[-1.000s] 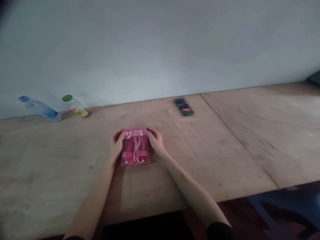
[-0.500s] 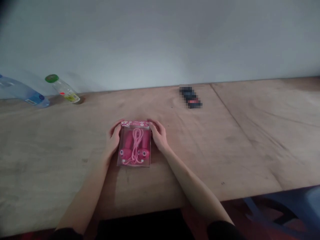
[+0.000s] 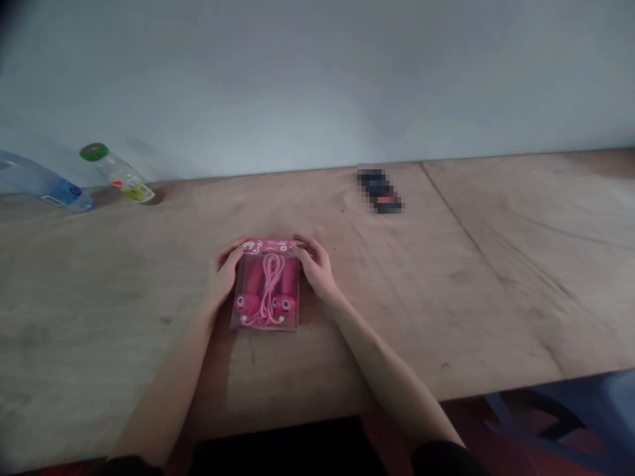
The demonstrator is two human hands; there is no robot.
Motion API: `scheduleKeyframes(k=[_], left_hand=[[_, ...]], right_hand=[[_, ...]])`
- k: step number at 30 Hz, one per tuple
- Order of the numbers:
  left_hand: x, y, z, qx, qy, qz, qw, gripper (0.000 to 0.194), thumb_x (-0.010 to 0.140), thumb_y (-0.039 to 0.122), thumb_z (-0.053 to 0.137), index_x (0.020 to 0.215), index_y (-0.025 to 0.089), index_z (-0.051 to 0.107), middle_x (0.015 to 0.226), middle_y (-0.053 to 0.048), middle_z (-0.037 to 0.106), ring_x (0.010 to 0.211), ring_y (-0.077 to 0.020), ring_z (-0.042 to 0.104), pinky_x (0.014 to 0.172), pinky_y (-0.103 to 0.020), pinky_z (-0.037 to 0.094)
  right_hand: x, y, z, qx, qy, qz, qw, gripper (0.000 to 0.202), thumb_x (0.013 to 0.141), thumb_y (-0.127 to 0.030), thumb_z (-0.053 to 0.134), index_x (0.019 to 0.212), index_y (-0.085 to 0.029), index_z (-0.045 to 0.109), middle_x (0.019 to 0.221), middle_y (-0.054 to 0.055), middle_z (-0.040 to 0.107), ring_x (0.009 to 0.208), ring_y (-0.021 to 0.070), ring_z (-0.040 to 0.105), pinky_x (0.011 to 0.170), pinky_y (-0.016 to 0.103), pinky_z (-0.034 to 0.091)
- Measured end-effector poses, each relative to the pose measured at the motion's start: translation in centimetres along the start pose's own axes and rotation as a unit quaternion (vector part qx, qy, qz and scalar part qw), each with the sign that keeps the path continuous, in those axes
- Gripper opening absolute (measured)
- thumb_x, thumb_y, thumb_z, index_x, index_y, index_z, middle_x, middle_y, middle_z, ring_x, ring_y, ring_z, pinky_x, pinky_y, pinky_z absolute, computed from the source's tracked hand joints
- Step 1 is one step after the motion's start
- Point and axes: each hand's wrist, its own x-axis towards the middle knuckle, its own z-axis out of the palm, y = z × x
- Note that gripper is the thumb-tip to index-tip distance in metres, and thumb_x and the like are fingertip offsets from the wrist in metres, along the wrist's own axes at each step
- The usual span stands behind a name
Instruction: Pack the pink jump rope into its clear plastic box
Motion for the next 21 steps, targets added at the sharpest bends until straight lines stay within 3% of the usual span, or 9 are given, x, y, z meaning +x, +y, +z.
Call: scheduleKeyframes(k=[4, 9, 14, 21], left_hand=[[0.0, -0.4, -0.1, -0.045, 0.024, 0.005, 0.999, 0.039, 0.087, 0.060, 0.082, 0.103, 0.025, 0.076, 0.103, -0.004, 0.081, 0.102, -0.0241, 0.077, 0.097, -0.038, 0.060], [0.0, -0.7, -0.4, -0.039, 0.001, -0.019, 0.999, 0.037, 0.086, 0.059, 0.081, 0.080, 0.023, 0.072, 0.085, 0.000, 0.076, 0.088, -0.0216, 0.073, 0.085, -0.033, 0.059], [0.4, -0.4, -0.3, -0.017, 0.033, -0.033, 0.999, 0.024, 0.083, 0.047, 0.081, 0.079, 0.024, 0.076, 0.081, 0.000, 0.076, 0.087, -0.0230, 0.073, 0.082, -0.033, 0.058], [1.0, 0.0, -0.5, -0.060, 0.010, -0.110, 0.992, 0.014, 0.073, 0.036, 0.083, 0.070, 0.023, 0.077, 0.077, 0.001, 0.078, 0.082, -0.0231, 0.075, 0.081, -0.035, 0.060]], right_hand=[[-0.2, -0.3, 0.1, 0.029, 0.000, 0.038, 0.999, 0.041, 0.084, -0.053, 0.077, 0.119, -0.032, 0.078, 0.107, 0.002, 0.077, 0.093, 0.0235, 0.072, 0.074, 0.034, 0.058], [-0.2, -0.3, 0.2, 0.050, -0.007, 0.054, 0.997, 0.040, 0.084, -0.052, 0.076, 0.119, -0.033, 0.077, 0.110, 0.002, 0.077, 0.092, 0.0223, 0.072, 0.072, 0.032, 0.059], [-0.1, -0.2, 0.1, 0.043, -0.013, 0.072, 0.996, 0.044, 0.086, -0.057, 0.074, 0.123, -0.033, 0.075, 0.116, 0.003, 0.080, 0.094, 0.0250, 0.076, 0.072, 0.035, 0.061], [0.2, -0.2, 0.1, 0.044, -0.009, 0.082, 0.996, 0.043, 0.083, -0.053, 0.074, 0.120, -0.031, 0.076, 0.118, 0.004, 0.081, 0.097, 0.0262, 0.077, 0.073, 0.036, 0.062]])
